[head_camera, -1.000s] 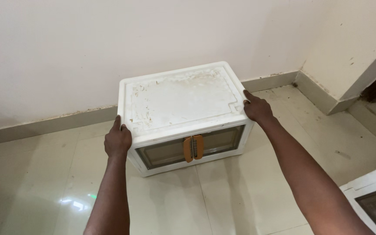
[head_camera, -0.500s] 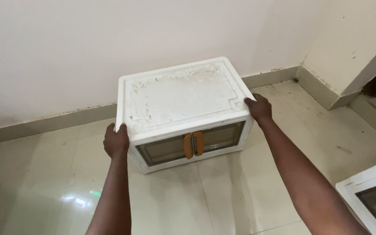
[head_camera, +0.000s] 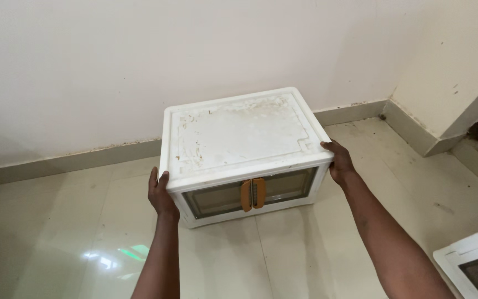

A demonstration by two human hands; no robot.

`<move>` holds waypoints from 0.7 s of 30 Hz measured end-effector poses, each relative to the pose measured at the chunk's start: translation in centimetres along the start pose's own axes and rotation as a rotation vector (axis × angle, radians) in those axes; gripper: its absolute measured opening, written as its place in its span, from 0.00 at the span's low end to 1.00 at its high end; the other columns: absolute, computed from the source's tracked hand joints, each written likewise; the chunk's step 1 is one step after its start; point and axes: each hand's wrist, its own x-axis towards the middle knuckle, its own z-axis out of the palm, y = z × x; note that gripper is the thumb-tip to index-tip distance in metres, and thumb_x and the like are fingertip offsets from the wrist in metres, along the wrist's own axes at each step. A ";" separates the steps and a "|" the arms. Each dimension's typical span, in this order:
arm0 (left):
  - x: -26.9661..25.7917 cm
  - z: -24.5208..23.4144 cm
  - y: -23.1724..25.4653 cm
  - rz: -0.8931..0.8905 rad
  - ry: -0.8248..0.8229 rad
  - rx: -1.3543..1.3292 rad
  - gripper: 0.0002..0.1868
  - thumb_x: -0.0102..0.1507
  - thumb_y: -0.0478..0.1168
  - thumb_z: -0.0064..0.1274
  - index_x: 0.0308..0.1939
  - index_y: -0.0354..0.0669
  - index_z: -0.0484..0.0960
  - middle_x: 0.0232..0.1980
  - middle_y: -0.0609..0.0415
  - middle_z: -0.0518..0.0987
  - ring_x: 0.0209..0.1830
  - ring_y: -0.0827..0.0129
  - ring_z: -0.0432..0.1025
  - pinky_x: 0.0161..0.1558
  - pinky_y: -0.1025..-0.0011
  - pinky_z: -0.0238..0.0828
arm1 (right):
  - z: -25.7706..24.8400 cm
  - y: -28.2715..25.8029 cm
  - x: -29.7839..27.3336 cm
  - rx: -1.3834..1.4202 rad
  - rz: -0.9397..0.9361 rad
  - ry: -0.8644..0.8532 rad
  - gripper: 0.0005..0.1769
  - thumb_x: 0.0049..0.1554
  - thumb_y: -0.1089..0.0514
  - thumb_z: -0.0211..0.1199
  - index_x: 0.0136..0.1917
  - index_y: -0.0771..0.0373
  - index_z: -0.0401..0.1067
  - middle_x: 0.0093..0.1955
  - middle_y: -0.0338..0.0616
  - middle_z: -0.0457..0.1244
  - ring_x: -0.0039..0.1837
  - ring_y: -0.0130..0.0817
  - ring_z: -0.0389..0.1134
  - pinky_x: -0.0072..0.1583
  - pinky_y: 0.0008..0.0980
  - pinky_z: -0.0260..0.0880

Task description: The person unfolds a collapsed white plastic storage crate, inserts a removable inner tray, and places the lid on top. They then stack the assembled crate onto a vertical stack of similar crates and open the mesh doors of the stacked units.

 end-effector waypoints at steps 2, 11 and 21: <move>-0.1 -0.1 0.0 0.010 -0.041 -0.032 0.30 0.65 0.43 0.51 0.73 0.45 0.71 0.72 0.50 0.73 0.68 0.62 0.68 0.68 0.65 0.61 | 0.2 -0.3 -0.1 0.025 -0.021 -0.005 0.37 0.55 0.56 0.61 0.77 0.67 0.61 0.69 0.52 0.63 0.69 0.42 0.63 0.70 0.38 0.60; 1.1 -0.7 -2.0 0.195 -0.098 -0.027 0.31 0.67 0.46 0.48 0.74 0.43 0.66 0.73 0.53 0.69 0.70 0.64 0.65 0.68 0.68 0.58 | 0.6 -0.7 -0.2 -0.022 -0.058 0.028 0.41 0.52 0.61 0.62 0.78 0.61 0.60 0.71 0.48 0.63 0.70 0.41 0.63 0.71 0.36 0.59; 1.4 0.8 -2.6 0.036 0.071 -0.222 0.27 0.58 0.40 0.51 0.60 0.30 0.81 0.54 0.46 0.81 0.54 0.59 0.73 0.57 0.65 0.68 | 0.0 0.5 1.0 0.022 -0.007 0.114 0.33 0.50 0.65 0.60 0.70 0.72 0.68 0.62 0.53 0.66 0.62 0.43 0.66 0.65 0.37 0.64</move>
